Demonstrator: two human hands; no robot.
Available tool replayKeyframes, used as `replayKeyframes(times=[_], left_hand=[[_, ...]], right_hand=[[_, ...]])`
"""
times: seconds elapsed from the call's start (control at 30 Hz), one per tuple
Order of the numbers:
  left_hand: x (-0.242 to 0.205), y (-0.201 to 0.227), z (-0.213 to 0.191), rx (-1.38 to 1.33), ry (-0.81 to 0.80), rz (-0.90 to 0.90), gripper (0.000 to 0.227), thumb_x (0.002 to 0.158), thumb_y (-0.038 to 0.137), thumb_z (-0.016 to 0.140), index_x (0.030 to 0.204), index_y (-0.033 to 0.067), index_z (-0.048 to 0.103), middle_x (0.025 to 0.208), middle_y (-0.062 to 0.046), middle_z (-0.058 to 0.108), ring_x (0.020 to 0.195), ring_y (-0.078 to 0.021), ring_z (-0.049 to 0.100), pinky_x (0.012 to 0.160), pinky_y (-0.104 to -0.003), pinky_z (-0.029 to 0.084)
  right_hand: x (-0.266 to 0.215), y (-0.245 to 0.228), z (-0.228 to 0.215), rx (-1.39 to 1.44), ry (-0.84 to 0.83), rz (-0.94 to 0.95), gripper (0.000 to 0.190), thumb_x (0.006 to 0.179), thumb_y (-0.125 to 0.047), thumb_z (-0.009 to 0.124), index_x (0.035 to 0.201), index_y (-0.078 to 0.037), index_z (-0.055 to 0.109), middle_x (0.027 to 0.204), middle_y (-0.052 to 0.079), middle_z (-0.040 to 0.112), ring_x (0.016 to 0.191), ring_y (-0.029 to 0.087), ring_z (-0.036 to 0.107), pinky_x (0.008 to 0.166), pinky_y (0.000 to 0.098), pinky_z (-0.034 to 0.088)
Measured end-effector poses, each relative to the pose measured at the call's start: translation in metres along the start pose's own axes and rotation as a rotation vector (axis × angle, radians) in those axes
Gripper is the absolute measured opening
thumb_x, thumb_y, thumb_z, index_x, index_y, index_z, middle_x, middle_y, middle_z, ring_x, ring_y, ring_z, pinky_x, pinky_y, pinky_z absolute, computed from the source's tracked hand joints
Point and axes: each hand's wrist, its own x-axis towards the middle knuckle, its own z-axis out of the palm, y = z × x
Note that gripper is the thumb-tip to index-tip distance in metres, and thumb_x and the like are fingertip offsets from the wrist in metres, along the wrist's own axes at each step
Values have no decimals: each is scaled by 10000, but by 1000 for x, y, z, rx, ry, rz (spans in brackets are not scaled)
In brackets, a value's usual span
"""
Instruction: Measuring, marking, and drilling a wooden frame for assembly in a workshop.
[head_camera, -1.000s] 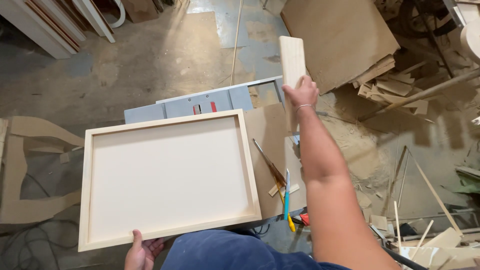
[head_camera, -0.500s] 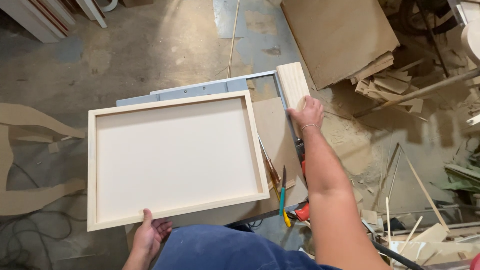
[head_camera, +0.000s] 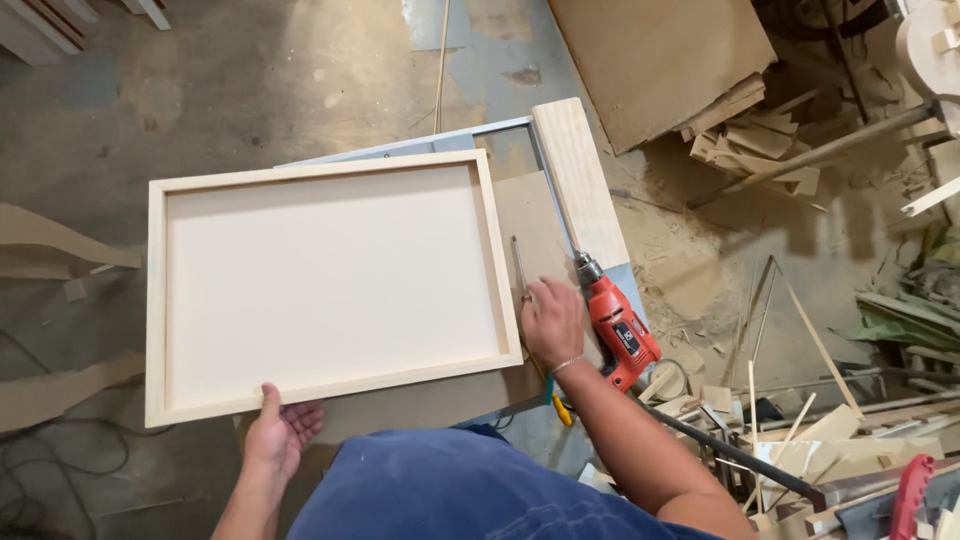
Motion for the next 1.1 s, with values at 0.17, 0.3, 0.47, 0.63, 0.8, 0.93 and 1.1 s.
replayKeyframes(times=[0.17,0.3,0.47,0.63,0.8,0.93,1.1], left_hand=[[3,17,-3,26,6,28,718,1093,735,412,1119,66,671,905,-190,722,794,-299,701,673,-420,558],[-11,22,8,30,34,11,701,1092,718,423,1134,62,667,941,-190,722,822,-307,701,692,-436,561],[-31,21,24,20,66,-14,676,1081,699,462,1114,55,664,947,-196,728,827,-313,707,727,-441,575],[-39,16,33,29,52,-32,713,1080,710,438,1099,34,665,980,-191,738,821,-302,699,714,-428,565],[-55,24,41,43,47,-42,690,1083,698,430,1121,49,662,996,-189,744,814,-296,692,719,-422,551],[-42,16,32,38,18,-53,699,1083,703,416,1109,51,667,999,-185,745,834,-303,697,733,-428,549],[-44,15,33,21,8,-52,710,1084,707,416,1112,48,677,994,-188,748,822,-297,701,712,-418,550]], right_hand=[[-74,30,47,-302,37,-236,495,893,-351,607,1371,-219,604,1591,95,443,1451,349,426,1227,590,249],[-70,41,51,-293,23,-178,409,940,-409,578,1303,-227,624,1526,94,508,1403,330,468,1197,560,292],[-65,66,55,-295,136,-117,376,904,-303,623,1270,-214,635,1482,90,535,1388,323,483,1183,571,315],[-59,68,51,-348,138,-151,311,941,-269,591,1244,-224,644,1447,87,559,1384,304,490,1207,558,299],[-60,68,41,-365,136,-136,282,975,-269,557,1238,-233,653,1446,92,572,1368,315,506,1183,543,339],[-71,58,26,-385,-11,-257,541,924,-536,533,1358,-220,600,1574,116,454,1476,344,376,1240,554,218],[-64,57,19,-425,-70,-143,547,956,-508,506,1386,-174,556,1553,174,477,1335,357,481,1110,481,359]])
